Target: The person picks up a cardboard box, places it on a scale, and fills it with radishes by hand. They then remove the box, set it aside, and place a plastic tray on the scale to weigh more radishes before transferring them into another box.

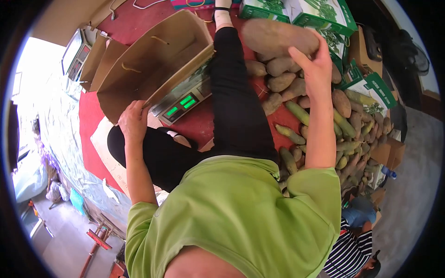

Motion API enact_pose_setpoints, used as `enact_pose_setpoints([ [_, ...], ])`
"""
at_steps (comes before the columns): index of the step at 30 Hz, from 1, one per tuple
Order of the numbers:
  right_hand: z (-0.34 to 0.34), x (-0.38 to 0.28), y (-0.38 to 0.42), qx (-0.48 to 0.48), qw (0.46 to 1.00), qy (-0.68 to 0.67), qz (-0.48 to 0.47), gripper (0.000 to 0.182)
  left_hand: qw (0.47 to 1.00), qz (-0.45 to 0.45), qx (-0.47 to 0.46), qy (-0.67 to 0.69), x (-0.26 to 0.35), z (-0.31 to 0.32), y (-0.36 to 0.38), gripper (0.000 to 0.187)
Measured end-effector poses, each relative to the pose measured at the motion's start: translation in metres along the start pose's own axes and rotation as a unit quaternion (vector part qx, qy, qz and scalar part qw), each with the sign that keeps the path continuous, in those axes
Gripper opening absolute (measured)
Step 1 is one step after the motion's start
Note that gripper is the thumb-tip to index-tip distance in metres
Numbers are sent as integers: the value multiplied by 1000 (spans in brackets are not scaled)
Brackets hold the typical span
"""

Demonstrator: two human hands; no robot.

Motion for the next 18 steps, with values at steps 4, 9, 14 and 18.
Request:
enact_pose_setpoints([
  [4, 86, -22, -39, -142, 988, 29, -45, 58, 1000, 25, -4, 3, 2, 1, 2, 11],
  [9, 198, 3, -59, -267, 940, 171, -125, 53, 999, 29, -12, 4, 1, 2, 3, 10],
  [14, 294, 64, -51, -356, 888, 280, -74, 57, 999, 33, -23, 4, -2, 2, 2, 10],
  [18, 342, 95, -33, -425, 862, 276, 6, 53, 999, 36, -13, 10, -1, 3, 0, 9],
])
Point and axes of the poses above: each hand's wrist, its own y-axis away from the middle knuckle, its own z-axis out of the palm, x = y × z, the point moved 5 cm from there along -y, towards the middle knuckle, and after that the axes turned 12 degrees about -x, right-handed, at the moved point
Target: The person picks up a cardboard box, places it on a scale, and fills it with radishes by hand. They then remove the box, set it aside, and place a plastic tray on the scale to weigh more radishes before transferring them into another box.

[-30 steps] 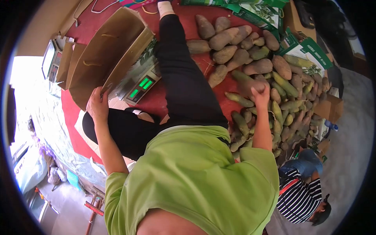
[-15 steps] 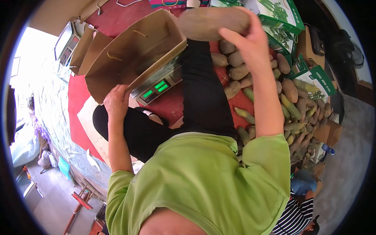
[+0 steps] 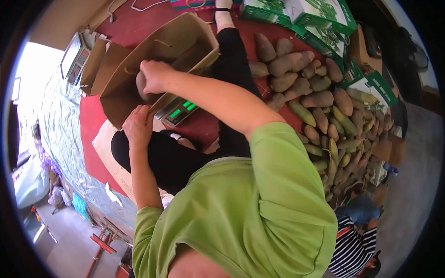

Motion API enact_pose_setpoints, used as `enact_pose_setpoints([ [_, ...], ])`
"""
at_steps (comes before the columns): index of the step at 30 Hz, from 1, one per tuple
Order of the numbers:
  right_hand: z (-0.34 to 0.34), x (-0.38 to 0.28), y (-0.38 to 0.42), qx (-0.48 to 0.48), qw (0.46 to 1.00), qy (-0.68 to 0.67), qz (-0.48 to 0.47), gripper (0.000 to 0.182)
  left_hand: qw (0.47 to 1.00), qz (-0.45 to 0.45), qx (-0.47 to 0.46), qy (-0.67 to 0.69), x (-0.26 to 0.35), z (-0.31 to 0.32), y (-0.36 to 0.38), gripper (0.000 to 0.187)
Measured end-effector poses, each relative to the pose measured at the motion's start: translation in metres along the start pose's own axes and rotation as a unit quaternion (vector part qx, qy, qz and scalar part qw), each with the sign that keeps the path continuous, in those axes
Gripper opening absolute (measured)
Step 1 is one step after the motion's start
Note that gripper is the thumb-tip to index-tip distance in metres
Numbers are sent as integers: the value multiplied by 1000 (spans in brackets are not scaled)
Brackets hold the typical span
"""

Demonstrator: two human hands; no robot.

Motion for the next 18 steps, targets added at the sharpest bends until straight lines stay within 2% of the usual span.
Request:
enact_pose_setpoints([
  [3, 4, 12, -3, 8, 999, 11, 31, 47, 1000, -10, -12, 19, -3, 2, 0, 11],
  [5, -25, -8, 20, 36, 997, 24, -65, 38, 1000, -10, -6, 26, -2, 1, -1, 11],
  [7, -59, -7, 49, 51, 991, -84, -92, 31, 1000, -9, -4, 24, -2, 0, -1, 12],
  [10, -113, 25, 116, 154, 970, -164, -90, 28, 1000, -2, 17, 20, -1, 2, -1, 11],
  [11, -126, 46, 141, 179, 955, -231, -58, 28, 1000, -10, 2, 27, -3, 4, -1, 11],
  [12, -138, 66, 167, 216, 950, -222, -36, 29, 1000, -8, 5, 20, -1, 2, -2, 11],
  [13, -142, 107, 192, 250, 936, -245, 33, 27, 1000, -10, 7, 24, 1, 1, -2, 11],
  [15, -143, 159, 250, 321, 928, -169, 83, 28, 1000, -7, 7, 27, 4, 2, -3, 11],
  [16, -136, 184, 281, 323, 921, -111, 187, 27, 1000, -19, 7, 23, 4, 2, -3, 11],
  [18, -108, 249, 338, 301, 909, -63, 281, 29, 999, -28, 6, 17, 3, 3, -4, 12],
])
Point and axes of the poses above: each hand's wrist, its own y-axis away from the middle knuckle, its own z-axis out of the palm, x = y × z, the point moved 5 cm from there along -y, towards the middle knuckle, and after that the axes turned 12 degrees about -x, right-handed, at the moved point
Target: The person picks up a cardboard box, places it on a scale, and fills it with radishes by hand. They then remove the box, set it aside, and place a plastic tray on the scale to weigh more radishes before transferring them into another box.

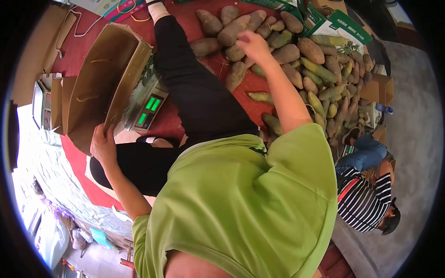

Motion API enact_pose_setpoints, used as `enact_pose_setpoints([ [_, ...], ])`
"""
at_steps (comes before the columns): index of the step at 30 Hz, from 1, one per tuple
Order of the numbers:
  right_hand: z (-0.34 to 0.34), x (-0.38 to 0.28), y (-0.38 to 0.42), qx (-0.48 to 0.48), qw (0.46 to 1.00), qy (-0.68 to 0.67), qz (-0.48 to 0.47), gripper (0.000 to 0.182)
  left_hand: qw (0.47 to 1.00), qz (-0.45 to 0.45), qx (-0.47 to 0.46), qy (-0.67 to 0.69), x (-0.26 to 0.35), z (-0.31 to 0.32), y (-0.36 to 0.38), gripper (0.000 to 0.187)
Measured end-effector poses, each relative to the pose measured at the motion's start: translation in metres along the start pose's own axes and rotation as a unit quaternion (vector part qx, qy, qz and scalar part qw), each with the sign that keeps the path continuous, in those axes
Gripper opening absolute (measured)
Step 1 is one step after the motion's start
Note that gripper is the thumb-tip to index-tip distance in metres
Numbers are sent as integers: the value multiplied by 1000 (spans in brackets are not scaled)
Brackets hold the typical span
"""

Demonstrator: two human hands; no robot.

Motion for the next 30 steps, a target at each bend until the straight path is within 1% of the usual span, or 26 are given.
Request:
enact_pose_setpoints([
  [1, 0, 38, 12, -4, 999, 39, 28, 29, 1000, -7, -4, -9, -1, 1, 0, 13],
  [3, 9, 93, 41, -38, 983, 121, 131, 26, 1000, -12, -10, -21, -2, 3, 0, 14],
  [5, 29, 157, 67, -33, 976, 115, 182, 20, 1000, -25, -10, -16, -3, 4, -1, 15],
  [6, 37, 179, 77, -34, 976, 112, 184, 20, 999, -24, -12, -19, -3, 5, -1, 15],
  [7, 51, 198, 88, -100, 966, 135, 198, 24, 999, -25, -10, -20, -4, 5, -1, 15],
  [8, 66, 211, 97, -166, 951, 158, 209, 29, 999, -27, -7, -22, -4, 5, -1, 14],
  [9, 79, 218, 105, -168, 951, 154, 209, 29, 999, -27, -8, -25, -2, 6, -2, 14],
  [11, 100, 225, 119, -168, 920, 232, 267, 30, 999, -25, 9, -28, -1, 3, -2, 14],
  [12, 106, 213, 120, -170, 921, 230, 264, 30, 999, -28, 11, -32, -1, 3, -2, 14],
  [14, 112, 184, 120, -202, 882, 309, 291, 33, 999, -31, 13, -33, -1, 3, -2, 14],
  [15, 116, 178, 118, -204, 884, 308, 287, 33, 999, -34, 15, -37, -1, 3, -2, 14],
  [17, 130, 165, 113, -290, 839, 412, 205, 39, 998, -54, 1, -21, -2, 4, -3, 14],
  [18, 133, 166, 111, -291, 840, 412, 200, 39, 998, -58, 4, -24, -2, 3, -3, 14],
  [20, 148, 168, 110, -343, 792, 490, 122, 37, 999, -42, 8, -25, 1, 2, -3, 14],
  [23, 156, 188, 118, -332, 792, 506, 78, 35, 999, -40, 14, -9, 2, 1, -3, 13],
  [24, 155, 187, 118, -332, 792, 507, 70, 35, 999, -46, 18, -11, 1, 0, -4, 13],
  [26, 153, 189, 121, -360, 779, 504, 99, 33, 999, -38, 17, -18, 2, 0, -4, 13],
  [27, 152, 186, 121, -360, 779, 506, 89, 33, 999, -39, 15, -13, 4, -2, -4, 12],
  [29, 149, 178, 122, -392, 745, 528, 115, 30, 999, -41, 18, -15, 2, -2, -5, 13],
  [30, 150, 177, 124, -391, 745, 530, 106, 30, 999, -34, 16, -12, 1, -2, -5, 13],
])
Point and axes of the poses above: each hand's wrist, its own y-axis away from the middle knuckle, its own z-axis out of the palm, x = y × z, the point moved 5 cm from there along -y, towards the middle knuckle, and after that the axes turned 12 degrees about -x, right-handed, at the moved point
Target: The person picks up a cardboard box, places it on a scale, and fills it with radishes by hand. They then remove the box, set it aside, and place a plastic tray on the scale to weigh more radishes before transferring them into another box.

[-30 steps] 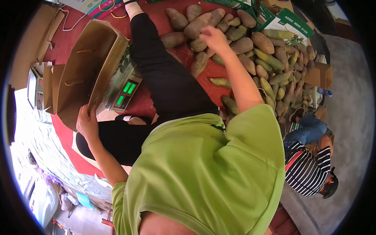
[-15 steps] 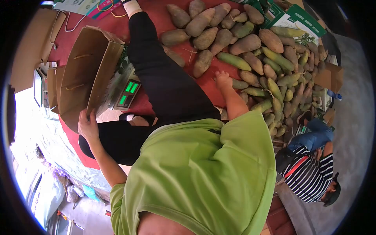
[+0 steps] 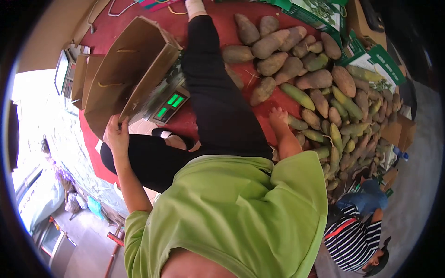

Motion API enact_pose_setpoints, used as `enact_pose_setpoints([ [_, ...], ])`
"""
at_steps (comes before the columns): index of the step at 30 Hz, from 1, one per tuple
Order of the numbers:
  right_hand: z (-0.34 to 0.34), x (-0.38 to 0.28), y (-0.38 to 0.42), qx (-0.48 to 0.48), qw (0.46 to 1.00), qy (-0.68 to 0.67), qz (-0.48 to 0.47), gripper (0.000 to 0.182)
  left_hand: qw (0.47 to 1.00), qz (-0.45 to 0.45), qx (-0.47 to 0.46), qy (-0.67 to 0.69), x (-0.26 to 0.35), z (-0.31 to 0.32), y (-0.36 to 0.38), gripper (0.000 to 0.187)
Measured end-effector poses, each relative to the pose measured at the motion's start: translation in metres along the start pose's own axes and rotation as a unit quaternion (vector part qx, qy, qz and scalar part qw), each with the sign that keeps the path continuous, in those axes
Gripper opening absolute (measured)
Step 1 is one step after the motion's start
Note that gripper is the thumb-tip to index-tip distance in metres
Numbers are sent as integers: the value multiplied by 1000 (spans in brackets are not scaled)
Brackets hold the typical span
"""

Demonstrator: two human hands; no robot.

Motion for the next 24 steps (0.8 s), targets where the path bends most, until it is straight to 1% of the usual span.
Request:
enact_pose_setpoints([
  [2, 3, 8, 1, 21, 996, -66, 54, 27, 1000, -11, 3, -1, -1, -2, -1, 13],
  [6, 2, 23, 5, 31, 995, -67, 62, 27, 1000, -18, -3, 7, -3, -2, 0, 13],
  [8, 6, 39, 1, 66, 983, -152, 83, 24, 1000, -9, -6, 14, -2, -3, 0, 12],
  [9, 13, 50, -3, 72, 983, -146, 81, 24, 1000, -3, -1, 20, -1, -5, 0, 11],
  [11, 18, 71, -3, 189, 962, -179, 89, 18, 1000, -3, 3, 19, -1, -6, -1, 10],
  [12, 12, 75, 3, 191, 962, -174, 87, 18, 1000, 3, 0, 16, -1, -6, -1, 10],
  [14, -13, 94, 33, 203, 924, -277, 169, 15, 1000, 1, 4, 25, -2, -7, 0, 10],
  [15, -20, 101, 41, 239, 912, -293, 163, 20, 1000, 1, 0, 20, -3, -7, -1, 11],
  [16, -25, 104, 48, 241, 912, -289, 163, 20, 1000, 1, -4, 15, -4, -6, -1, 11],
  [18, -44, 115, 73, 336, 853, -371, 148, 27, 1000, 4, -1, 21, -5, -6, -1, 11],
  [19, -56, 115, 84, 363, 834, -387, 147, 32, 1000, 8, -1, 22, -5, -6, -1, 11],
  [20, -64, 115, 89, 366, 835, -385, 146, 32, 1000, 7, 2, 24, -6, -6, -1, 11],
  [22, -85, 118, 103, 434, 731, -521, 78, 30, 999, 15, -1, 33, -6, -6, 0, 11],
  [24, -125, 112, 123, 446, 724, -520, 84, 28, 999, 17, 3, 31, -7, -5, 0, 11],
])
Point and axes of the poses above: each hand's wrist, its own y-axis away from the middle knuckle, its own z-axis out of the palm, x = y × z, the point moved 5 cm from there along -y, towards the middle knuckle, and after that the axes turned 12 degrees about -x, right-handed, at the moved point
